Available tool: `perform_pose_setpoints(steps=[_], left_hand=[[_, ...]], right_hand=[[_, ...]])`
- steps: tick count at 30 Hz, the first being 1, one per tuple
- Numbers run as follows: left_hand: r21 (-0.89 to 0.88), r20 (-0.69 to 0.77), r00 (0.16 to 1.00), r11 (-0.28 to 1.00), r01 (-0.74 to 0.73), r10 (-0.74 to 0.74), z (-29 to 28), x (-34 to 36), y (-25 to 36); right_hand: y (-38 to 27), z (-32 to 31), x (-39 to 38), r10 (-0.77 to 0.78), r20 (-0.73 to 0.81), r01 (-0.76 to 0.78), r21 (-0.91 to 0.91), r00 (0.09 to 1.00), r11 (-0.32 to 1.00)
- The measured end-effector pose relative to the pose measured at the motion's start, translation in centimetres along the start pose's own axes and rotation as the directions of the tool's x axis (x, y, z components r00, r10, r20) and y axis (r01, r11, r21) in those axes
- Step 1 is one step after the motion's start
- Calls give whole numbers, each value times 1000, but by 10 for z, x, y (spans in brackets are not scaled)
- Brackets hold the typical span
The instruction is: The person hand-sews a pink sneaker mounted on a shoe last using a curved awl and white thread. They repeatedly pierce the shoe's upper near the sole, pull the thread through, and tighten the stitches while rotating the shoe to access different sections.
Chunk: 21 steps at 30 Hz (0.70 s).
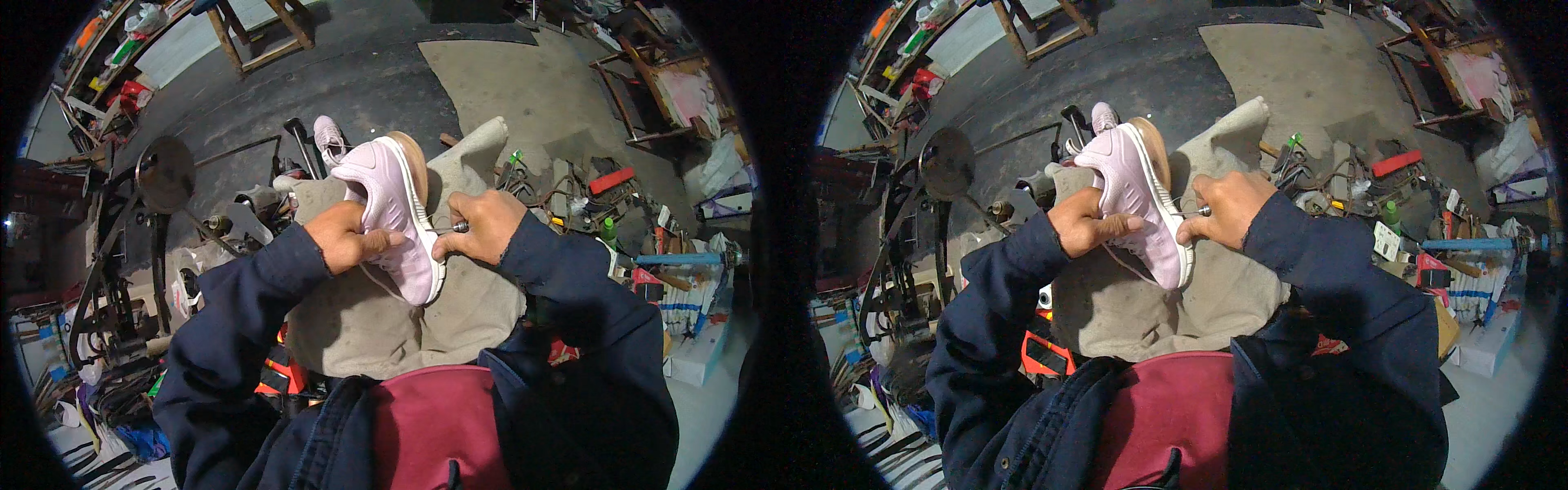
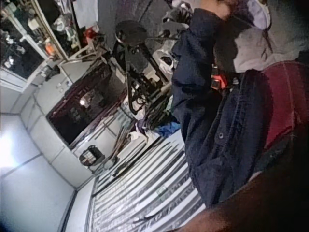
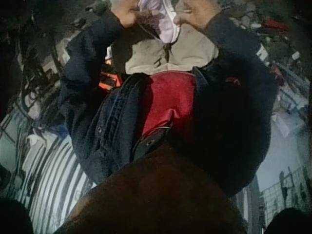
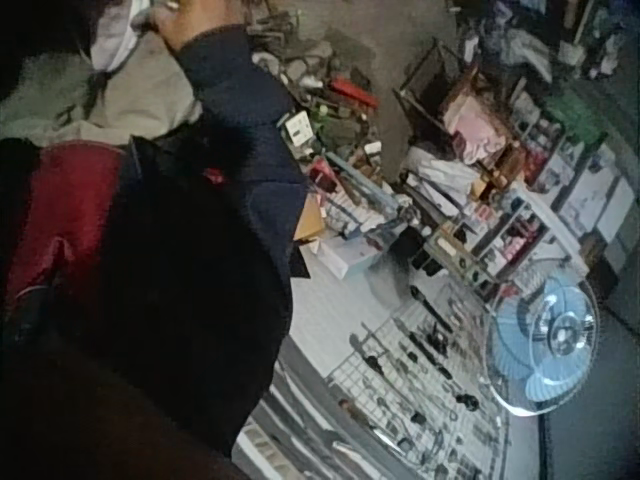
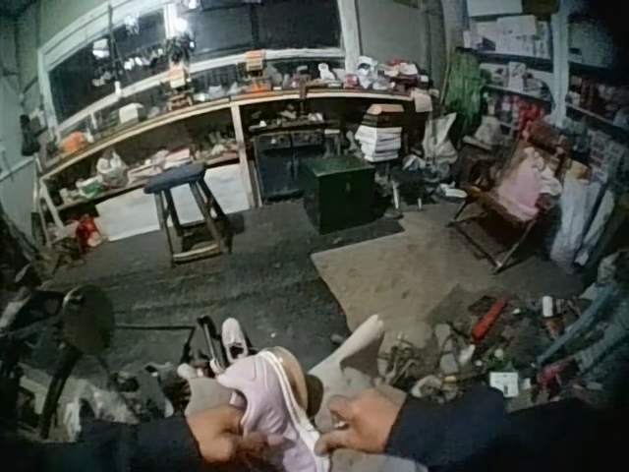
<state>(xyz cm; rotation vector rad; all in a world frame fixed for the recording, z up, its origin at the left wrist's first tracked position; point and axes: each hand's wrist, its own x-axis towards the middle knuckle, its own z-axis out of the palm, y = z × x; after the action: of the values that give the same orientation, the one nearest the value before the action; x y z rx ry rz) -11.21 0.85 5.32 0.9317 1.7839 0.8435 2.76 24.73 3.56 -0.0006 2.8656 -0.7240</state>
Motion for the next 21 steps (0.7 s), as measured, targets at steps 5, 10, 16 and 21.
perform_pose_setpoints(steps=[5,10,16,21], left_hand=[[45,-6,1000,999,-13,13,1,1,-1],[11,-52,998,999,-43,44,5,1,-4],[23,-60,998,999,-34,35,4,-3,2],[8,-36,999,1000,-15,15,1,-5,8]], right_hand=[[-2,-3,-2,36,1,-35,-94,999,995],[-5,-6,-4,58,-1,-58,-122,998,991],[-7,-4,-8,52,-25,-54,-87,998,995],[-5,0,-13,65,-53,-66,-24,996,998]])
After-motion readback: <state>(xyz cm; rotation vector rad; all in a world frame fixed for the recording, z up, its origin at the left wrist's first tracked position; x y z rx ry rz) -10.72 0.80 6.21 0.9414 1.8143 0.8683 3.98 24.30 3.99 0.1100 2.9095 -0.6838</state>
